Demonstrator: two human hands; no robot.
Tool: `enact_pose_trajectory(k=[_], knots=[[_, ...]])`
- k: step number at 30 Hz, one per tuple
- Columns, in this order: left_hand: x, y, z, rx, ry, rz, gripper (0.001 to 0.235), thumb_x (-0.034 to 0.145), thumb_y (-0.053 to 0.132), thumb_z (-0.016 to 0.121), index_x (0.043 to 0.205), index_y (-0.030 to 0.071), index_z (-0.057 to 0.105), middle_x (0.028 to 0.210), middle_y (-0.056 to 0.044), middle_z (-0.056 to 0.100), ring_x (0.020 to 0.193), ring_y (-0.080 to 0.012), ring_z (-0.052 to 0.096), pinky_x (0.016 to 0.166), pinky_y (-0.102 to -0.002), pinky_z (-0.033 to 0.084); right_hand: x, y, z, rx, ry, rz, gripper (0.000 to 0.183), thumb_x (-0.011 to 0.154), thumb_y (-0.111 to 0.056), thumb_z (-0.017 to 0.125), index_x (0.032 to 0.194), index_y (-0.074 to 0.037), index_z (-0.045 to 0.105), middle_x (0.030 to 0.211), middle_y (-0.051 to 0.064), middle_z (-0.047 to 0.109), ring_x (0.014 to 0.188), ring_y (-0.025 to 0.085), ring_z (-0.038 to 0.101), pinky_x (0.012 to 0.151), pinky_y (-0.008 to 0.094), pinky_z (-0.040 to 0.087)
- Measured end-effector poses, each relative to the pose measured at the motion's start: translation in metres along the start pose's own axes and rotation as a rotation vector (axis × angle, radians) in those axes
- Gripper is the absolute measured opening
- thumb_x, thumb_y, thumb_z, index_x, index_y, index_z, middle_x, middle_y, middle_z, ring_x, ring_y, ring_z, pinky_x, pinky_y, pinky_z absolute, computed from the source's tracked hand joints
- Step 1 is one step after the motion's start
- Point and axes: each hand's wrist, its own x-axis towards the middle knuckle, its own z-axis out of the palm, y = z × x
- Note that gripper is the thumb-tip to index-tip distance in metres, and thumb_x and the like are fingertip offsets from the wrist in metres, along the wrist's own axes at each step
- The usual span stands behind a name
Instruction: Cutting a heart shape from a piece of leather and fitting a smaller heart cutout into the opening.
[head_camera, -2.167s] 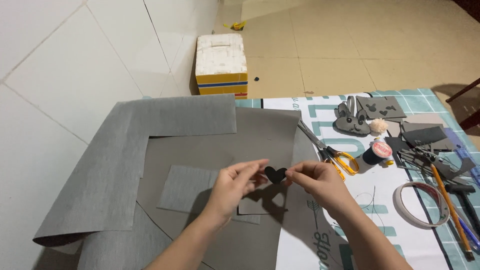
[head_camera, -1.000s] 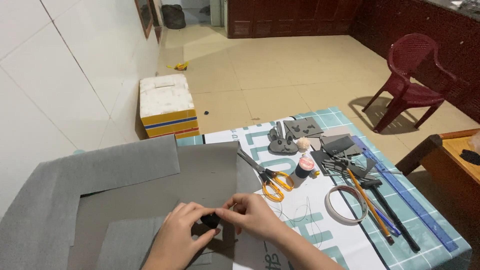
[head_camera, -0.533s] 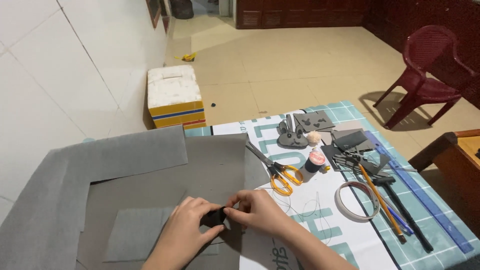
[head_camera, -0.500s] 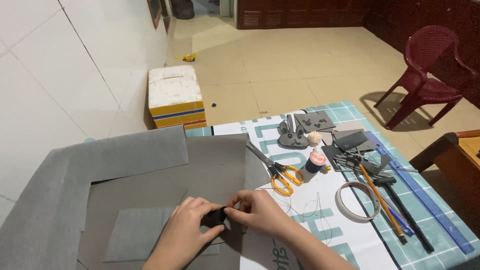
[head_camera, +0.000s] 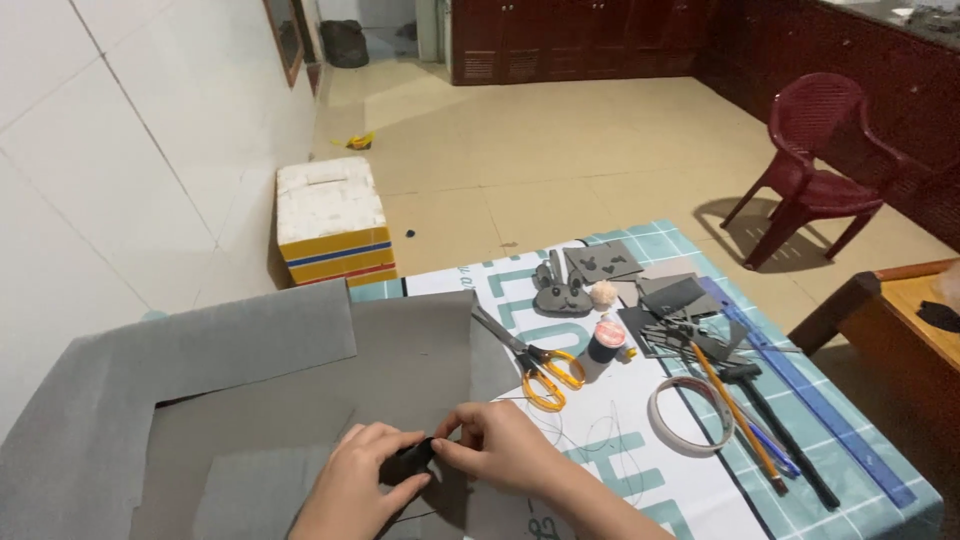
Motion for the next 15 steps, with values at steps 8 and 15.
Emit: enact_pose_trajectory(k=[8, 15], knots=[[0.008, -0.004, -0.005, -0.005, 0.031, -0.075, 0.047, 0.087, 0.039, 0.079, 0.133, 0.043, 0.070, 0.119, 0.017, 0.073, 0.117, -0.0062, 0.062, 0.101, -0.026, 0.050, -0.016, -0.006, -0.024, 0.164, 0.334, -0.238, 0.016, 0.094, -0.027, 0.070, 0.103, -0.014, 0.075, 0.057, -0.007, 0.059, 0.052, 0.005, 0.051, 0.054, 0.024, 0.042], [0.020, -0.032, 0.011, 0.034, 0.096, -0.040, 0.054, 0.080, 0.047, 0.083, 0.132, 0.052, 0.068, 0.119, 0.021, 0.073, 0.112, -0.0047, 0.064, 0.093, -0.026, 0.053, -0.062, 0.025, -0.119, 0.103, 0.595, 0.066, 0.021, 0.093, -0.025, 0.070, 0.088, -0.012, 0.084, 0.076, -0.001, 0.081, 0.065, 0.008, 0.064, 0.063, 0.025, 0.047]])
